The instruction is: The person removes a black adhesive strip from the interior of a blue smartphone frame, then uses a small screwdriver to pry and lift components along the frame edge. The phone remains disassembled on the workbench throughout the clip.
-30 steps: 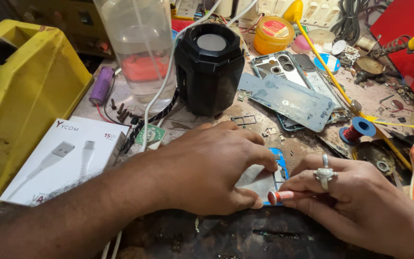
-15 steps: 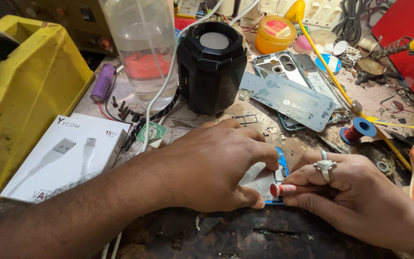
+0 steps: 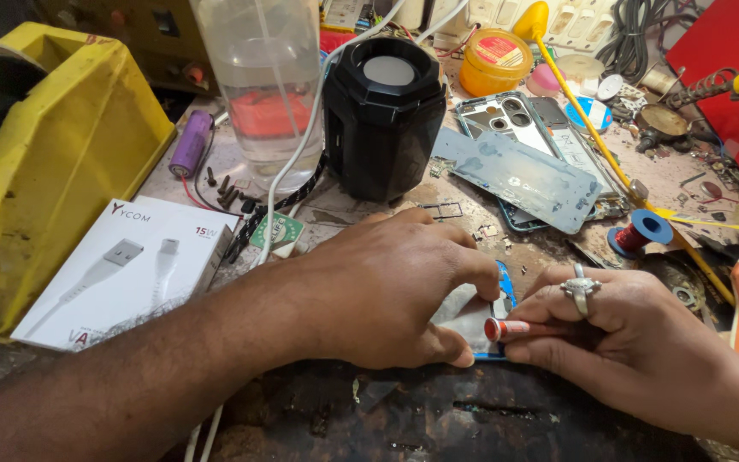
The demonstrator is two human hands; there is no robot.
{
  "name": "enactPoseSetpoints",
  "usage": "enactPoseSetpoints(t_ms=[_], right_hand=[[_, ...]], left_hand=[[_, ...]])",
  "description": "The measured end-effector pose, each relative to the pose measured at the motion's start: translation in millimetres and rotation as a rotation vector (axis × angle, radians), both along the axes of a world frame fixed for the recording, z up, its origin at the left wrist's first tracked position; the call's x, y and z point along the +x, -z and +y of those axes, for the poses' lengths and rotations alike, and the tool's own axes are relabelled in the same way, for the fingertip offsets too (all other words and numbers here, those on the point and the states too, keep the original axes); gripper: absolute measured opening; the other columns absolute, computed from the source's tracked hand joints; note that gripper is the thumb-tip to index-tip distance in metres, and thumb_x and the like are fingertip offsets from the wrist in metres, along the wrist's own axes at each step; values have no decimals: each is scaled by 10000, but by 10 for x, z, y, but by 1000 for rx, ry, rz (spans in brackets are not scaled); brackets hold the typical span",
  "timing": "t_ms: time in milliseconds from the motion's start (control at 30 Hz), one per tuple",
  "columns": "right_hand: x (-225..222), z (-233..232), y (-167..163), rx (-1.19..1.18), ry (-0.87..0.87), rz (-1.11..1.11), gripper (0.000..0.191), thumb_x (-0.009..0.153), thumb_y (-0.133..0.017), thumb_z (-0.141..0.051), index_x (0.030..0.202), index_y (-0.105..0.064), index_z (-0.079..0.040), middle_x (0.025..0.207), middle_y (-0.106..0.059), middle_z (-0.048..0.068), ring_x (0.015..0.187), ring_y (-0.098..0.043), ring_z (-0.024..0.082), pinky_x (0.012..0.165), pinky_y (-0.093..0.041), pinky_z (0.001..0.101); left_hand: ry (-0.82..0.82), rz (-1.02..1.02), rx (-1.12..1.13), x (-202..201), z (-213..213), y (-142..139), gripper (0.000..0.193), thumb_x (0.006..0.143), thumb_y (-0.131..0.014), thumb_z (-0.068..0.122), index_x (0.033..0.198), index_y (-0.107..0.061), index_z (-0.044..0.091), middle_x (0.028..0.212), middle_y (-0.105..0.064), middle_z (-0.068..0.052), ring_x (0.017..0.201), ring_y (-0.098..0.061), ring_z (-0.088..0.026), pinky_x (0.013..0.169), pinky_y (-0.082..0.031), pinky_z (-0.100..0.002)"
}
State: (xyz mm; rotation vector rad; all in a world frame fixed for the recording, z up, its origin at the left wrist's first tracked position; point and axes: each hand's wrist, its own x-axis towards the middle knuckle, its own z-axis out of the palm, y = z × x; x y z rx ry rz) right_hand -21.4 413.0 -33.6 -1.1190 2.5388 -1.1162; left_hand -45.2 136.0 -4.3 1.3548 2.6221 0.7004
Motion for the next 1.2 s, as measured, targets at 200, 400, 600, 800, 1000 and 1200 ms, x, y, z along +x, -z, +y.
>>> enactPoseSetpoints(t_ms=[200,400,600,800,1000,1200], right_hand=[[16,-19,16,39,74,-107,230,918,-793,-157,1133,-818,-79,958,-809,2,846,-793,32,687,-626,178],[55,-100,-131,209,-99,346,196,916,-720,-190,1097,-740,-118,969,-743,9,832,-747,169,710,-577,284],[143,-125,-135,306,-28,471,207,913,-735,-251,1095,-718,-155,977,-720,-10,786,-714,213,625,-549,343],[145,-109,-107,350,-30,566,209,902,-728,-243,1089,-709,-154,981,-706,-6,785,-706,217,619,-540,354],[136,-136,-170,292,-85,498,206,924,-720,-208,1128,-750,-199,975,-720,-32,777,-697,185,637,-536,340],[64,-52,-152,146,-97,253,201,917,-714,-144,1114,-755,-144,986,-744,-2,872,-702,161,705,-571,286]], left_hand=[[15,8,19,6,-13,-14,519,697,-844,425,1141,-704,196,1134,-667,-83,1180,-584,-307,972,-442,-468],[5,17,30,6,-11,-3,560,679,-842,385,1198,-704,225,1135,-662,-80,1163,-586,-311,958,-437,-477],[30,35,35,10,-14,12,527,708,-850,401,1181,-708,218,1147,-658,-90,1167,-587,-322,955,-440,-483],[14,5,9,23,-31,-16,555,695,-830,391,1212,-702,237,1128,-660,-84,1152,-595,-309,947,-446,-472],[12,27,11,46,-32,-43,505,696,-832,383,1160,-705,227,1141,-661,-83,1156,-598,-312,949,-452,-470],[9,18,28,48,-19,-53,547,681,-837,385,1190,-709,228,1137,-661,-74,1156,-590,-307,953,-439,-472]])
